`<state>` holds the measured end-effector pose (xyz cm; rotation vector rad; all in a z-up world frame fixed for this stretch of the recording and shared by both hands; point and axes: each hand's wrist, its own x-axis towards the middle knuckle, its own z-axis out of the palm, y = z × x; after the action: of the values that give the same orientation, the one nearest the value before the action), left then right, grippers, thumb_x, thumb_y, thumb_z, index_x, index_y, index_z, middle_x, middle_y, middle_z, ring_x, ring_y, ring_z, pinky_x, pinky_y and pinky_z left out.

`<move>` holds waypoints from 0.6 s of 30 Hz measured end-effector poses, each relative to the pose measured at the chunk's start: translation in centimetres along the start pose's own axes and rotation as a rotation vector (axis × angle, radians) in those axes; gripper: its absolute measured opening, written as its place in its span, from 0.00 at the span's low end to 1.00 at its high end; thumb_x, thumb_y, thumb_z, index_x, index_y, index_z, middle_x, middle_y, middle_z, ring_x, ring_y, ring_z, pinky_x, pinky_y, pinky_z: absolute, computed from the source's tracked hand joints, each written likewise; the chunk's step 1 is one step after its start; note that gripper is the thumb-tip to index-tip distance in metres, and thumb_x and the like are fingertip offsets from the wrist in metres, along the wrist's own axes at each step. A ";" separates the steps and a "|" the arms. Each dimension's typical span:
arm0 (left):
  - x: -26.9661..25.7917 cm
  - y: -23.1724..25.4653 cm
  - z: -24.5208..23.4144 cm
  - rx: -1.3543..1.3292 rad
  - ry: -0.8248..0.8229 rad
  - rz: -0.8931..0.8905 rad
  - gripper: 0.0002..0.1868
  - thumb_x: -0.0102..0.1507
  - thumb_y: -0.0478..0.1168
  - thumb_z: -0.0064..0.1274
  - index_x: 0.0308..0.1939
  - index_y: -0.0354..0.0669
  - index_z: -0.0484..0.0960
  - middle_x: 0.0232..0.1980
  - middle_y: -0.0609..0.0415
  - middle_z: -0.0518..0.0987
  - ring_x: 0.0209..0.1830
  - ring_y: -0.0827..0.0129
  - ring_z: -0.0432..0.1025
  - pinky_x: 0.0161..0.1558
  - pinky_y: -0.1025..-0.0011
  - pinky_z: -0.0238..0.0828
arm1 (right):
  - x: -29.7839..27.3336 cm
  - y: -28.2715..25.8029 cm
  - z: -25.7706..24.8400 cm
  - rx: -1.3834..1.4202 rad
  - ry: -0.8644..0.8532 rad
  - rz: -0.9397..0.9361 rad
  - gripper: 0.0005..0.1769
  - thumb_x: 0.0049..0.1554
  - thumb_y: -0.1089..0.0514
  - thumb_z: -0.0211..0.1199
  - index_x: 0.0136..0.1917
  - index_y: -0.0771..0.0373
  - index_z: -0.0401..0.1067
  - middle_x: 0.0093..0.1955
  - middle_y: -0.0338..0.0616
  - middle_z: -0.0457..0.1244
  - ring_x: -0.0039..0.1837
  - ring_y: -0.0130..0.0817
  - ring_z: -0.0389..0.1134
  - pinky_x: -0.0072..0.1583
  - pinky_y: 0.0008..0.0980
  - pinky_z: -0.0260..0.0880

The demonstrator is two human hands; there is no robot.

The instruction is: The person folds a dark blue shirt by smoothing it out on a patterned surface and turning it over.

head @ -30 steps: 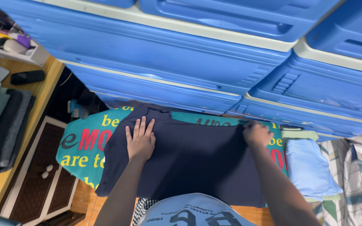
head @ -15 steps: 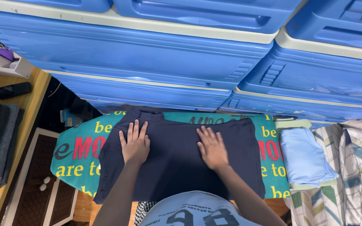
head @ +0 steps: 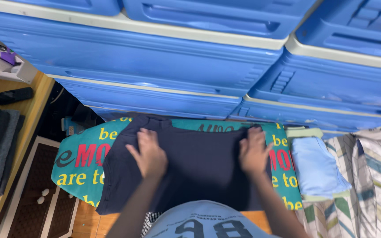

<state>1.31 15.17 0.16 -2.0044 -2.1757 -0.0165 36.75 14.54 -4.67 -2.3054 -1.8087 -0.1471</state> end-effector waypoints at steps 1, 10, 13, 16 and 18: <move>-0.9 1.5 -0.9 0.070 -0.023 0.006 0.35 0.65 0.45 0.44 0.77 0.47 0.63 0.80 0.48 0.58 0.81 0.63 0.49 0.74 0.39 0.36 | -1.5 -2.4 -0.5 0.013 0.012 -0.111 0.35 0.67 0.44 0.47 0.82 0.55 0.47 0.85 0.48 0.43 0.87 0.47 0.39 0.80 0.66 0.34; -5.3 4.3 -0.2 -0.402 -0.051 0.321 0.32 0.65 0.51 0.44 0.74 0.55 0.64 0.78 0.50 0.59 0.79 0.60 0.49 0.73 0.37 0.35 | -5.2 -8.5 -3.7 0.156 -0.325 -0.520 0.32 0.65 0.44 0.46 0.81 0.45 0.51 0.84 0.45 0.44 0.84 0.47 0.40 0.78 0.55 0.34; -3.4 0.8 1.4 -0.187 -0.062 0.092 0.32 0.66 0.52 0.41 0.76 0.60 0.60 0.79 0.52 0.58 0.80 0.59 0.48 0.74 0.40 0.36 | -4.1 -4.6 -2.7 0.083 -0.195 -0.323 0.31 0.65 0.44 0.45 0.81 0.44 0.51 0.83 0.47 0.44 0.83 0.49 0.41 0.78 0.56 0.35; -3.3 -4.9 4.0 -0.249 0.140 -0.070 0.32 0.68 0.50 0.40 0.78 0.63 0.60 0.81 0.51 0.58 0.83 0.59 0.49 0.77 0.38 0.34 | -3.6 1.3 -1.6 0.063 -0.139 -0.189 0.31 0.66 0.44 0.43 0.81 0.45 0.51 0.84 0.48 0.46 0.84 0.49 0.43 0.79 0.54 0.38; -2.7 -7.6 5.1 -0.232 0.136 -0.149 0.32 0.68 0.49 0.40 0.78 0.62 0.61 0.82 0.50 0.59 0.82 0.58 0.50 0.76 0.35 0.30 | -3.0 4.2 -0.9 0.106 -0.107 -0.116 0.32 0.66 0.44 0.43 0.82 0.46 0.51 0.84 0.49 0.46 0.84 0.50 0.42 0.78 0.56 0.36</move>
<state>-6.63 12.53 -4.32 -1.8829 -2.3192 -0.4302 40.10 10.60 -4.86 -2.1760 -1.9521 0.0546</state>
